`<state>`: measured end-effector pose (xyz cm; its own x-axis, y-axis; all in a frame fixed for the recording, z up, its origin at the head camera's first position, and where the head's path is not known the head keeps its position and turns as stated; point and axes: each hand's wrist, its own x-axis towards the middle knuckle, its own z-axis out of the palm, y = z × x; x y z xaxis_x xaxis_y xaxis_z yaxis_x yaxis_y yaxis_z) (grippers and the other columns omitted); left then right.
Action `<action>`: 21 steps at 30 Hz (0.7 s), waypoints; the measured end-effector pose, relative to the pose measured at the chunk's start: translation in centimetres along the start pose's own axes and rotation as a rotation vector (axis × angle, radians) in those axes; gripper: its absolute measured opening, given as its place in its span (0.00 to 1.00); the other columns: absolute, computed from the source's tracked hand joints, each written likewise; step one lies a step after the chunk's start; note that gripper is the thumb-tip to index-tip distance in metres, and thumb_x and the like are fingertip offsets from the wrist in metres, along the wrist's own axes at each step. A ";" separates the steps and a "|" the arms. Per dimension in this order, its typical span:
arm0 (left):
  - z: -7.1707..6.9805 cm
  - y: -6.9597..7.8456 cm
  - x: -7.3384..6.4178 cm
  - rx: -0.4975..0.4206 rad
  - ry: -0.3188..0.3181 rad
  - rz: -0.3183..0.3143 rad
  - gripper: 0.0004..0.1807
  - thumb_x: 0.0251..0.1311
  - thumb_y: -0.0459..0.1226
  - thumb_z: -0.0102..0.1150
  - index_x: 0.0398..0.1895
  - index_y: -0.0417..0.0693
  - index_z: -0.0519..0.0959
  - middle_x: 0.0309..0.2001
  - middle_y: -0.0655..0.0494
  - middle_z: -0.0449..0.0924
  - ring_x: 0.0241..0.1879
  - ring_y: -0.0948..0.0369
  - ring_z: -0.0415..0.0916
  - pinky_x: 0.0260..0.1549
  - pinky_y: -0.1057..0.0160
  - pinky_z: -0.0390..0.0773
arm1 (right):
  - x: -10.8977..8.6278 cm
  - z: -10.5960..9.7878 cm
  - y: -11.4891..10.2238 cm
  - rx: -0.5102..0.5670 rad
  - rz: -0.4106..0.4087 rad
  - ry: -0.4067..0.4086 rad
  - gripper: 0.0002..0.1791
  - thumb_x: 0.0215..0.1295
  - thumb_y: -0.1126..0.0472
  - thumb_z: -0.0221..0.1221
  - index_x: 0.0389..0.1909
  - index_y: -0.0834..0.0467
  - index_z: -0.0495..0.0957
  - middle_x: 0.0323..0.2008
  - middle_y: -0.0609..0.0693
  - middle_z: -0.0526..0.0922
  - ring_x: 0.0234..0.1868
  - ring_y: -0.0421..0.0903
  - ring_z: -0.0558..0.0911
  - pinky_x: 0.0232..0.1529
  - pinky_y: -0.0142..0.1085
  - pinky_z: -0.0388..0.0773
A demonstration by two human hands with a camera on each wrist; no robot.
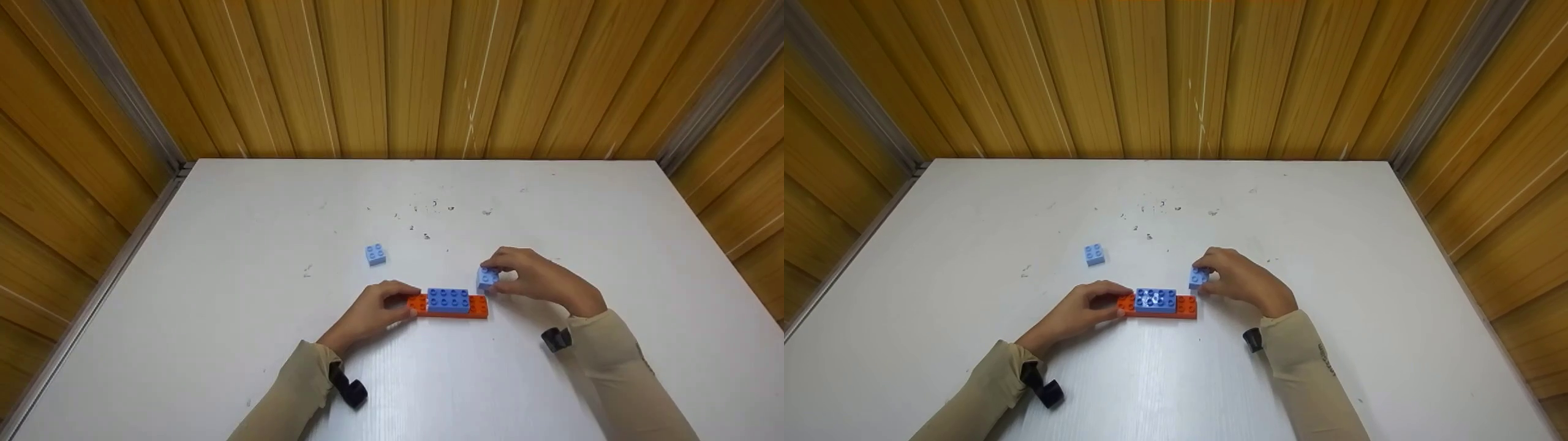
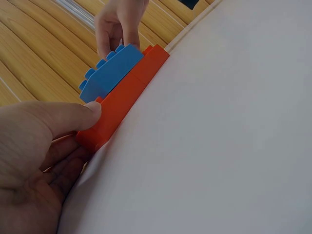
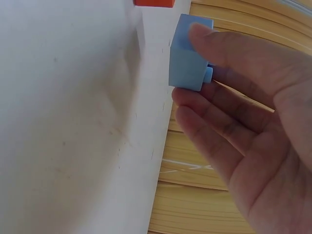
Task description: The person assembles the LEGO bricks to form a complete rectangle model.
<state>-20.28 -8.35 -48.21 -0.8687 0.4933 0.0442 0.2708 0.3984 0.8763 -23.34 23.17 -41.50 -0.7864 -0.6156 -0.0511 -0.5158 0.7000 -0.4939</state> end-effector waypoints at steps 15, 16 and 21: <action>0.0 0.0 0.0 0.016 0.001 0.004 0.20 0.59 0.38 0.64 0.56 0.51 0.80 0.54 0.56 0.80 0.58 0.58 0.73 0.63 0.54 0.67 | -0.3 0.3 -0.9 -0.003 -0.004 -0.038 0.21 0.60 0.62 0.64 0.56 0.61 0.78 0.47 0.50 0.81 0.47 0.46 0.78 0.52 0.44 0.79; 0.0 0.0 0.0 0.016 0.000 0.004 0.20 0.58 0.38 0.64 0.56 0.51 0.80 0.54 0.56 0.80 0.58 0.58 0.73 0.63 0.54 0.67 | -0.3 0.3 -1.0 -0.001 -0.006 -0.039 0.21 0.60 0.62 0.64 0.56 0.61 0.78 0.47 0.50 0.81 0.46 0.46 0.78 0.52 0.44 0.79; 0.0 0.0 0.0 0.016 0.002 0.010 0.20 0.59 0.38 0.64 0.56 0.50 0.79 0.54 0.56 0.80 0.58 0.57 0.73 0.63 0.53 0.68 | -0.5 0.4 -1.1 0.002 -0.036 -0.029 0.21 0.60 0.62 0.64 0.55 0.61 0.78 0.46 0.50 0.81 0.45 0.45 0.78 0.51 0.43 0.80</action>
<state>-20.33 -8.33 -48.23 -0.8668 0.4958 0.0537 0.2860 0.4060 0.8680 -22.25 22.51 -41.27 -0.7571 -0.6506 -0.0585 -0.5431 0.6767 -0.4972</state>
